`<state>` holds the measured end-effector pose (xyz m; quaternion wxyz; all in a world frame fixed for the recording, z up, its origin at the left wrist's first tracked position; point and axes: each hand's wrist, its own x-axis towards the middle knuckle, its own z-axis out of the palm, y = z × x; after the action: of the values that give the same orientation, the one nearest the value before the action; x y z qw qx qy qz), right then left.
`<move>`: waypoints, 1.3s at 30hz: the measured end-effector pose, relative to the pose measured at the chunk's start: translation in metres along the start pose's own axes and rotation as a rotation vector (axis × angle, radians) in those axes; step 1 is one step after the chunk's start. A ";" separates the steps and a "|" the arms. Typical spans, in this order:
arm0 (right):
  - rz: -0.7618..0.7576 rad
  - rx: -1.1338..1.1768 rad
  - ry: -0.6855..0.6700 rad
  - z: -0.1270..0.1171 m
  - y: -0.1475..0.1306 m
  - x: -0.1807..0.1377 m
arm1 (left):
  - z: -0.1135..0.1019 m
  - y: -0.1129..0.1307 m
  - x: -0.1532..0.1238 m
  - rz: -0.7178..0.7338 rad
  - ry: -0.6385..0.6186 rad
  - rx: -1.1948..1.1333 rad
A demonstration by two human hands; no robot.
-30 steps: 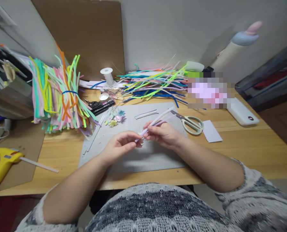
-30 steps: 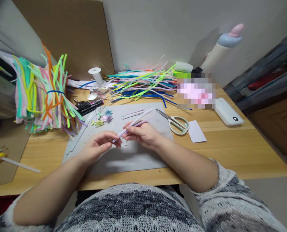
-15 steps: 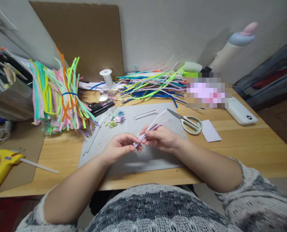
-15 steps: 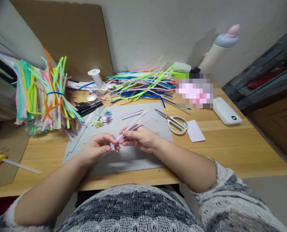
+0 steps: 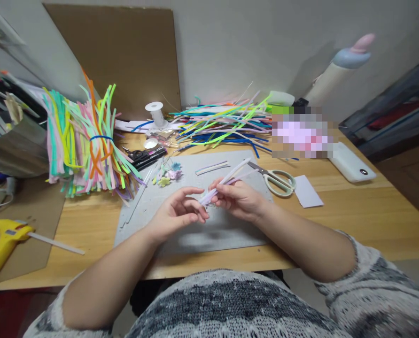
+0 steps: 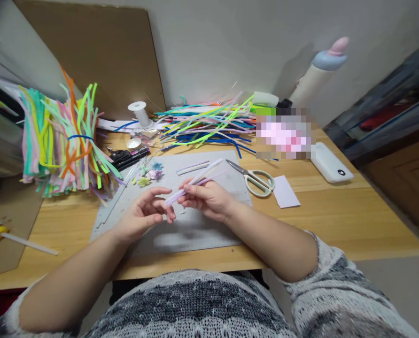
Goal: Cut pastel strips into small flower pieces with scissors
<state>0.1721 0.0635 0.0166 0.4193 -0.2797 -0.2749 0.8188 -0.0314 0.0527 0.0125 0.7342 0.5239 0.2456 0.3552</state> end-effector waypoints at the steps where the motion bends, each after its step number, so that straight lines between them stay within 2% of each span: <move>1: -0.029 0.016 0.031 0.000 -0.001 0.001 | 0.001 0.000 0.001 0.006 0.033 0.062; 5: -0.108 0.038 0.101 -0.002 -0.002 0.005 | 0.002 0.000 0.002 0.070 0.307 0.533; 7: -0.125 0.024 0.115 -0.003 -0.001 0.006 | 0.001 -0.002 0.003 0.058 0.426 0.745; 10: -0.149 -0.027 0.125 -0.003 0.002 0.007 | -0.004 -0.006 0.003 0.071 0.503 0.877; 13: -0.174 -0.107 0.116 -0.002 0.008 0.007 | -0.006 -0.007 0.003 0.256 0.566 0.885; 15: -0.174 -0.173 0.097 0.000 0.013 0.006 | -0.005 -0.007 0.003 0.308 0.561 0.845; 19: -0.148 -0.298 0.058 0.005 0.022 0.003 | 0.004 -0.006 0.000 0.203 0.377 0.723; 22: -0.157 -0.349 0.073 0.008 0.024 0.001 | 0.009 -0.008 -0.001 0.156 0.326 0.728; 27: -0.167 -0.341 0.074 0.008 0.024 0.000 | 0.007 -0.010 -0.001 0.135 0.389 0.778; 33: -0.254 -0.288 0.052 -0.001 0.020 0.004 | 0.002 -0.006 0.000 0.165 0.488 0.824; 39: -0.361 -0.139 0.152 -0.003 0.000 0.006 | -0.001 -0.002 0.002 0.157 0.571 0.743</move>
<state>0.1711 0.0689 0.0128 0.5584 -0.3152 -0.3440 0.6859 -0.0303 0.0541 0.0106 0.3710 0.6495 0.5077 0.4276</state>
